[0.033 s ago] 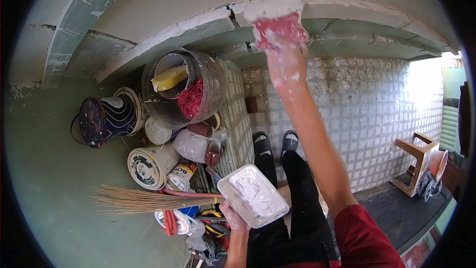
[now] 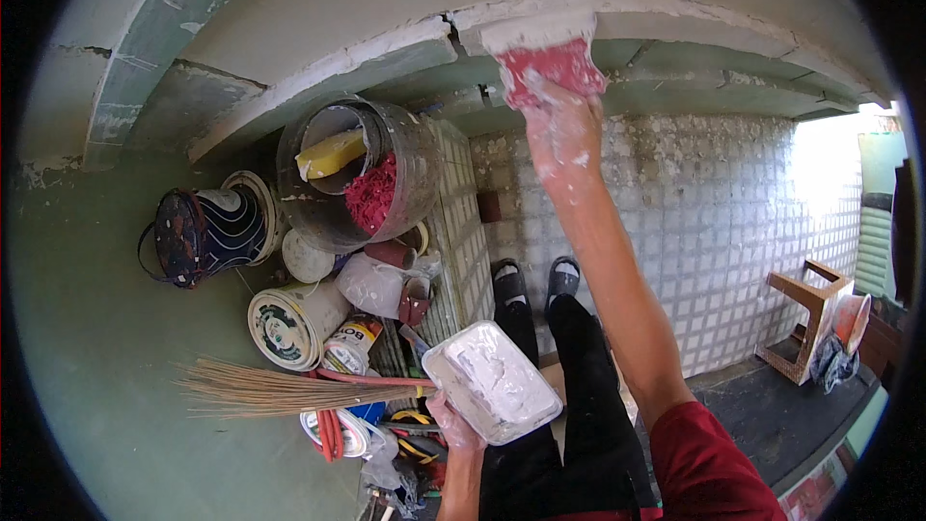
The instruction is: Applying plaster or spackle to cracks in a ceiling or overhead beam using a putty knife.
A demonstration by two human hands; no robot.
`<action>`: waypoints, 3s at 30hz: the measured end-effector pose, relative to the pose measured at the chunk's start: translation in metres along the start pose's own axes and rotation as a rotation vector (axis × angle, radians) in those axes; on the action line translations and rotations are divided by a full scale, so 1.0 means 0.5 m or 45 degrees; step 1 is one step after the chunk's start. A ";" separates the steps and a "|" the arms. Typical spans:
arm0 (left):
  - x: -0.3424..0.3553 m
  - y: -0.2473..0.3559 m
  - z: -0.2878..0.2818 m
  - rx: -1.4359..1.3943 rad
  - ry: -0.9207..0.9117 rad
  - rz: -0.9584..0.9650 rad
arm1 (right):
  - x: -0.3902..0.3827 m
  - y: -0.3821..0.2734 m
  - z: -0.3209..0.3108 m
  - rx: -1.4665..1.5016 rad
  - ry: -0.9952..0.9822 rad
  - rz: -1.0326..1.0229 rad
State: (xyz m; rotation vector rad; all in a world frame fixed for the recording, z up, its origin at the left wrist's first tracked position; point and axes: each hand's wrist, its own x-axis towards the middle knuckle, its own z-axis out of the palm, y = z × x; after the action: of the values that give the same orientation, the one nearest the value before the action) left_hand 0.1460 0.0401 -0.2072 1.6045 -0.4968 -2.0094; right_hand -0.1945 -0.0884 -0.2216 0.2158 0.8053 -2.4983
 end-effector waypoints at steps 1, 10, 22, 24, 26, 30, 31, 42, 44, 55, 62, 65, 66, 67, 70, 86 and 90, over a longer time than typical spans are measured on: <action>-0.001 0.001 -0.006 -0.001 0.001 0.004 | 0.002 0.005 -0.024 0.023 0.063 0.029; 0.001 -0.013 0.003 0.049 -0.034 -0.017 | 0.050 0.007 0.003 -0.067 0.228 0.047; -0.011 -0.004 0.003 0.059 0.044 0.015 | 0.097 0.013 -0.102 -1.574 0.368 -0.938; -0.013 -0.001 0.005 0.107 0.064 0.013 | 0.074 0.069 -0.063 -1.611 0.192 -0.739; -0.015 -0.001 0.008 0.123 0.054 0.012 | 0.047 0.119 -0.034 -1.586 -0.020 -0.981; -0.016 0.001 0.003 0.135 0.059 0.000 | 0.020 0.140 -0.051 -1.595 -0.291 -1.187; -0.016 0.005 0.001 0.130 0.069 0.011 | -0.003 0.122 -0.051 -1.649 -0.238 -0.907; -0.013 -0.018 -0.014 0.025 0.007 -0.001 | 0.090 0.082 -0.112 -1.744 0.251 -0.853; -0.017 -0.009 -0.005 0.078 0.040 -0.007 | 0.060 0.119 -0.092 -1.744 0.105 -0.863; -0.022 -0.011 -0.003 0.091 0.048 -0.005 | 0.025 0.051 -0.078 -1.715 0.084 -0.863; -0.019 -0.017 -0.012 0.055 0.027 -0.031 | 0.039 0.126 -0.046 -1.884 -0.122 -1.018; -0.019 -0.012 -0.017 0.068 0.041 -0.031 | 0.029 0.131 -0.045 -2.107 -0.184 -0.758; -0.019 -0.011 -0.019 0.060 0.030 -0.027 | 0.027 0.127 -0.045 -2.149 -0.226 -0.735; -0.019 -0.009 -0.017 0.062 0.027 -0.034 | 0.025 0.115 -0.046 -2.156 -0.220 -0.735; -0.019 -0.010 -0.002 0.117 0.039 -0.002 | 0.029 0.058 -0.070 -2.063 -0.296 -0.794; -0.031 -0.028 0.008 0.133 -0.003 -0.016 | 0.079 0.059 -0.125 -1.930 0.085 -0.884; -0.032 -0.039 0.023 0.146 -0.034 -0.014 | 0.069 0.069 -0.124 -1.830 -0.271 -0.993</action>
State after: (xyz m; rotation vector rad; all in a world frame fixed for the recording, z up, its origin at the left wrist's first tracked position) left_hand 0.1342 0.0651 -0.2033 1.6527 -0.6248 -2.0463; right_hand -0.2066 -0.0905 -0.2997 -0.9756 2.6051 -1.7389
